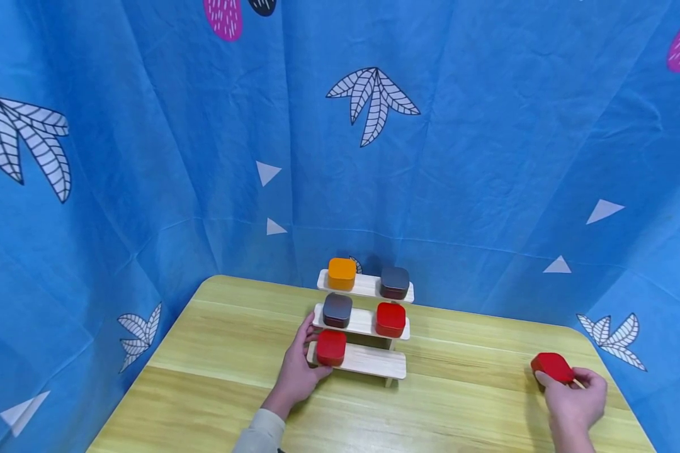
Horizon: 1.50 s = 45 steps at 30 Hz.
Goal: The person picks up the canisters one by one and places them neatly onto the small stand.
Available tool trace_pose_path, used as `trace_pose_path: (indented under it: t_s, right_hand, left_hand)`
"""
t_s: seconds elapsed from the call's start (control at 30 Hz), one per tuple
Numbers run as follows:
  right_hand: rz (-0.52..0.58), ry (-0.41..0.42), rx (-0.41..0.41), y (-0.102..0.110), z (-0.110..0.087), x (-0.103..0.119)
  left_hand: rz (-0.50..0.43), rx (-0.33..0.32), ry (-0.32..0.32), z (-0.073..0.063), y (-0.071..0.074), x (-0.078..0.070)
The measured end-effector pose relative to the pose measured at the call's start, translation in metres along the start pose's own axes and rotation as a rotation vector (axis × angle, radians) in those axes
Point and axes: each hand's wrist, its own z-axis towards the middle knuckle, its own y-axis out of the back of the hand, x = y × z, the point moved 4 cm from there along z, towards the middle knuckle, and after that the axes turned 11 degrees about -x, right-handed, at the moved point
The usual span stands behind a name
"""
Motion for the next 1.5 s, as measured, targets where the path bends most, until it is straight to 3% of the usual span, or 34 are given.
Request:
trace_pose_path:
  t_s: [0.77,1.5]
  right_hand:
    - [0.054,0.066,0.02,0.002,-0.029,0.014]
    - [0.158,0.145,0.059,-0.001,-0.063,0.037]
  left_hand:
    - [0.013,-0.002,-0.034,-0.001,0.001,-0.001]
    - [-0.003,0.003,-0.028,-0.001,0.001,-0.003]
